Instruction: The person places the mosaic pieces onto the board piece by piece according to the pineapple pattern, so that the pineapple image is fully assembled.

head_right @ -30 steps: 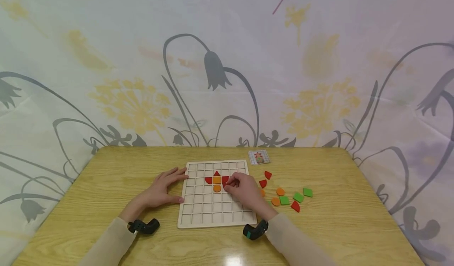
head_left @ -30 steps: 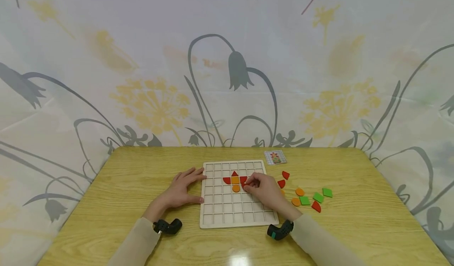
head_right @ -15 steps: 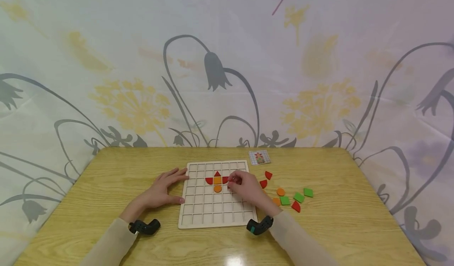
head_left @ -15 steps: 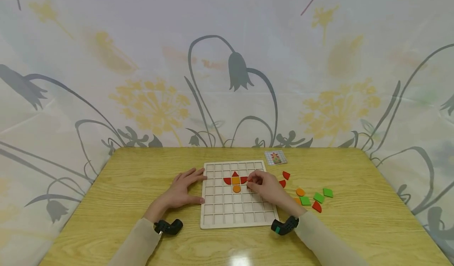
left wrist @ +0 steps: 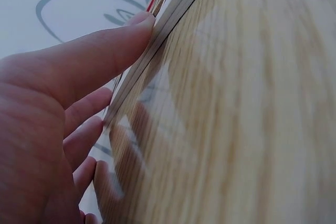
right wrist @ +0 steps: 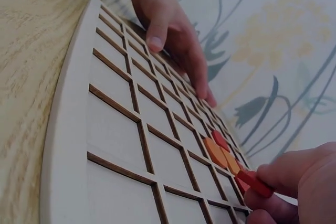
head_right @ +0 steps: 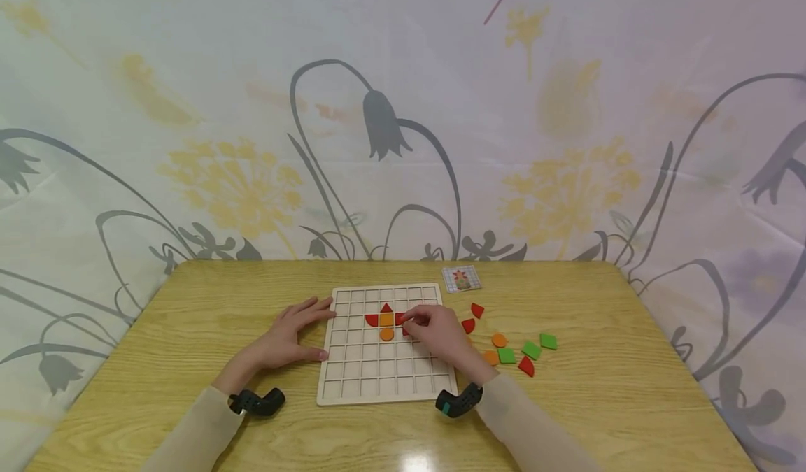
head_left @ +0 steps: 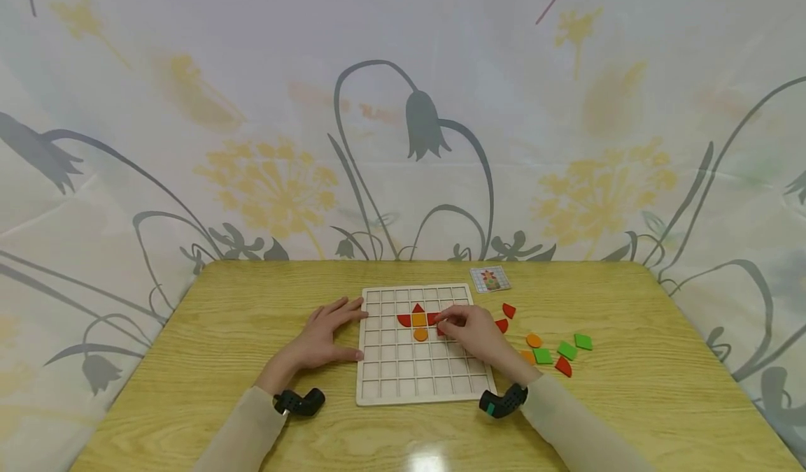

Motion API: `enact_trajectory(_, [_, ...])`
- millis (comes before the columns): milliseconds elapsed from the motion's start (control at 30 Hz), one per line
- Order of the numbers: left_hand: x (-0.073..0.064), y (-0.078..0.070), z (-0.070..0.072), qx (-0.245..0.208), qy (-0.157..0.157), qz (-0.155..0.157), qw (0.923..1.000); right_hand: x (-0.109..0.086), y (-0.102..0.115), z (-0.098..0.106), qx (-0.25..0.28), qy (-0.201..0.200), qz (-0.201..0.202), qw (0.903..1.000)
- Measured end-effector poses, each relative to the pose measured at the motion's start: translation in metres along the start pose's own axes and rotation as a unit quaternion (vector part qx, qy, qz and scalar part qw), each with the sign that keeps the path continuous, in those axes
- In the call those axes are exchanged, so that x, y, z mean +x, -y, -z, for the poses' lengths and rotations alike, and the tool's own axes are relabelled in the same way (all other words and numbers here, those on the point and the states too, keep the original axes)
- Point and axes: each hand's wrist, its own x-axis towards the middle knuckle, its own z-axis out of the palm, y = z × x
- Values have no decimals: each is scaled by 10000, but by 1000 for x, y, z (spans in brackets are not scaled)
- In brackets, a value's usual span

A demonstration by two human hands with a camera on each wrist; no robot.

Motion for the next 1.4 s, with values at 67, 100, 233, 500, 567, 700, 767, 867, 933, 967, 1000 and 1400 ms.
enact_trajectory(67, [0, 0, 0, 10, -10, -3, 10000, -1, -1, -2, 29, -34, 15, 10000])
enact_trajectory(100, [0, 0, 0, 9, -14, -2, 10000, -1, -1, -4, 39, -79, 12, 10000])
enact_trajectory(233, [0, 0, 1, 18, -14, -14, 10000, -3, -1, -12, -76, -424, -30, 9991])
enact_trajectory(500, [0, 2, 0, -37, -25, -53, 10000, -6, 0, -18, -519, -864, 357, 9943])
enact_trajectory(567, [0, 2, -1, -12, -17, -44, 10000, -5, -1, -17, -664, -852, 398, 9933])
enact_trajectory(700, [0, 2, -1, -8, -16, -29, 10000, -5, -4, -14, -694, -684, 453, 9942])
enact_trajectory(767, [0, 2, -1, -26, -23, -26, 10000, -5, -4, -12, -705, -598, 473, 9946])
enact_trajectory(867, [0, 1, 0, -14, -36, -40, 10000, -5, -3, -11, -717, -504, 490, 9950])
enact_trajectory(933, [0, 1, 0, -19, -40, -56, 10000, -5, -2, -11, -746, -452, 466, 9951])
enact_trajectory(967, [0, 1, 0, -17, -43, -66, 10000, -5, -2, -11, -760, -427, 469, 9951])
enact_trajectory(1000, [0, 0, 0, -23, -42, -70, 10000, -5, -2, -11, -782, -401, 476, 9950])
enact_trajectory(1400, [0, -1, 0, 31, -13, -64, 10000, -5, -11, 16, -221, -361, 315, 9986])
